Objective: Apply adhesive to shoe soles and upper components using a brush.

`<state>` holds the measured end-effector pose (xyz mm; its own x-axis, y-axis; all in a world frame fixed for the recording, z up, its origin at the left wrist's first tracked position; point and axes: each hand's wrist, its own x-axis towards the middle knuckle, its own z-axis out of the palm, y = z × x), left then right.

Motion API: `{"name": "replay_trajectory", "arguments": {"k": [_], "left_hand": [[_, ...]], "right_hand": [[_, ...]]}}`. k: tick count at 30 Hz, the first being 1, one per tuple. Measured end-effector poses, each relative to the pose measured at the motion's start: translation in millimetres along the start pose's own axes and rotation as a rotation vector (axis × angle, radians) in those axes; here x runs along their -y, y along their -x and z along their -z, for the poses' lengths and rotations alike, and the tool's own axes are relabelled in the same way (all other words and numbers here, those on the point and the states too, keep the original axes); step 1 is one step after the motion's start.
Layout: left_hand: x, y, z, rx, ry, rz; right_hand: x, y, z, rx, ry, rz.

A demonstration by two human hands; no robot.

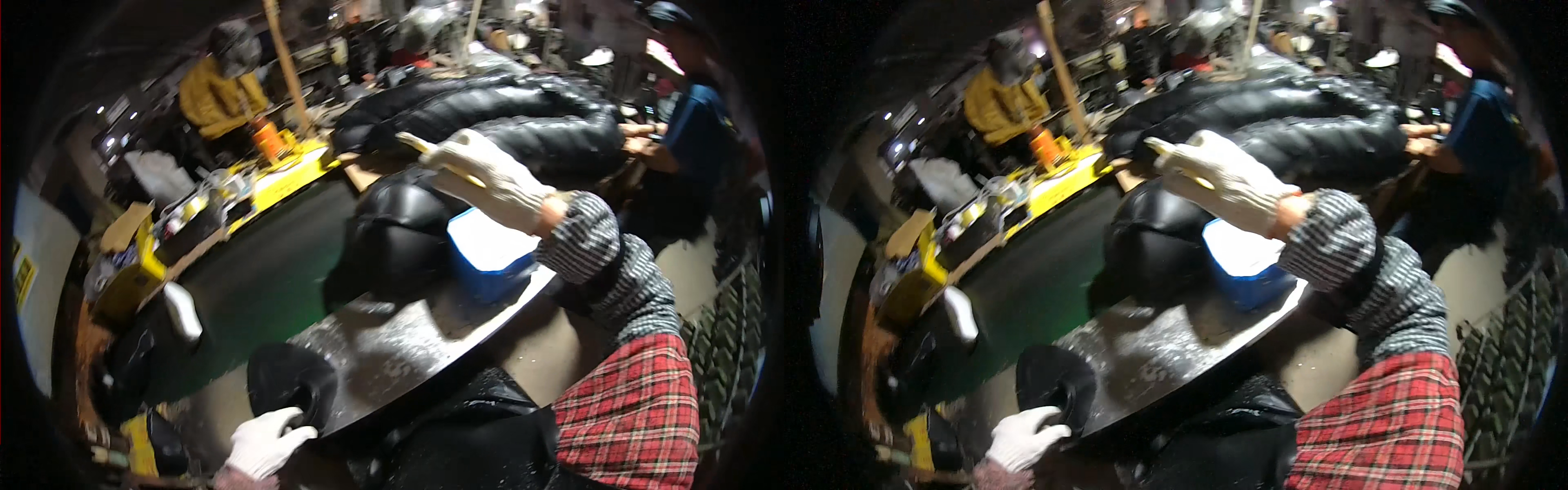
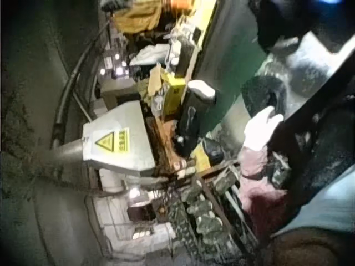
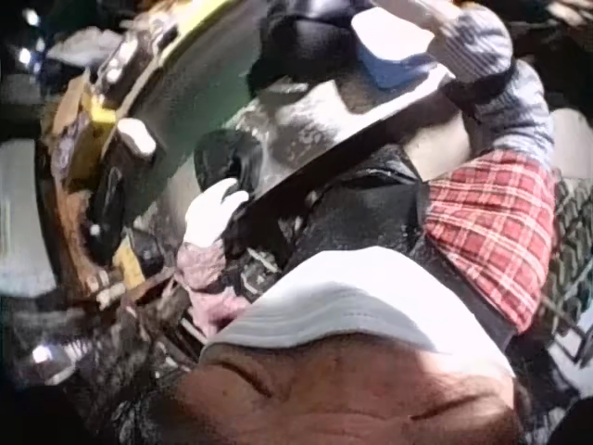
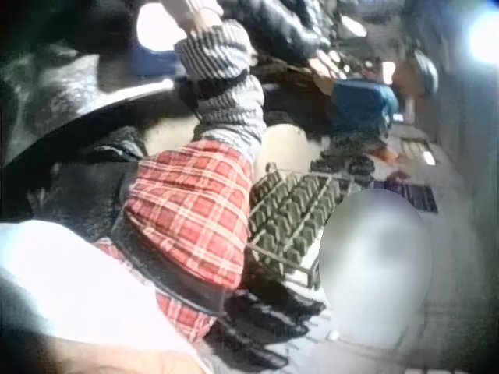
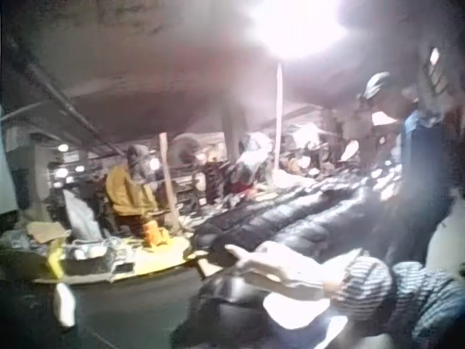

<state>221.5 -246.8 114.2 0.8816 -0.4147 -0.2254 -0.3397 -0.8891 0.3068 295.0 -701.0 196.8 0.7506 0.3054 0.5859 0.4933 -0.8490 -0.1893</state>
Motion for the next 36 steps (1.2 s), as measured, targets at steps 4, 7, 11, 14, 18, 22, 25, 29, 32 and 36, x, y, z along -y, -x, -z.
{"name": "replay_trajectory", "arguments": {"k": [4,7,11,14,18,22,25,29,32,36], "left_hand": [[-1.3,10.0,9.2,-0.306,0.192,0.157],[33.1,-17.0,-29.4,-0.203,-0.181,0.224],[59.2,-35.7,-54.6,-0.182,-0.152,0.391],[30.9,-17.4,-63.2,-0.745,0.310,0.352],[-36.8,-10.9,-75.6,-1.174,1.222,0.166],[-69.0,-8.8,-92.4,-0.708,1.973,0.474],[-25.0,6.0,-133.0,-0.206,2.018,0.166],[-24.5,16.1,-148.5,-0.439,1.825,0.397],[-18.6,21.1,-161.0,-0.466,1.679,0.335],[-56.3,11.2,-158.5,-0.835,1.741,0.279]], "right_hand": [[-3.0,-17.7,41.6,-0.386,0.032,0.118],[7.6,16.5,59.1,-0.267,-0.172,0.046],[-3.8,108.0,42.6,-0.169,-0.466,-0.414],[-26.6,152.5,34.5,-0.410,-0.572,-0.613],[-40.8,147.6,2.9,-0.413,-0.246,-0.401],[-48.7,143.5,-1.2,-0.194,-0.116,-0.375],[-35.4,164.6,12.7,-0.374,-0.168,-0.339],[-25.7,213.3,13.8,-0.318,0.004,-0.307],[-13.5,221.8,8.0,-0.476,-0.167,-0.244],[26.5,181.1,-26.6,-0.393,-0.625,-0.308]]}}
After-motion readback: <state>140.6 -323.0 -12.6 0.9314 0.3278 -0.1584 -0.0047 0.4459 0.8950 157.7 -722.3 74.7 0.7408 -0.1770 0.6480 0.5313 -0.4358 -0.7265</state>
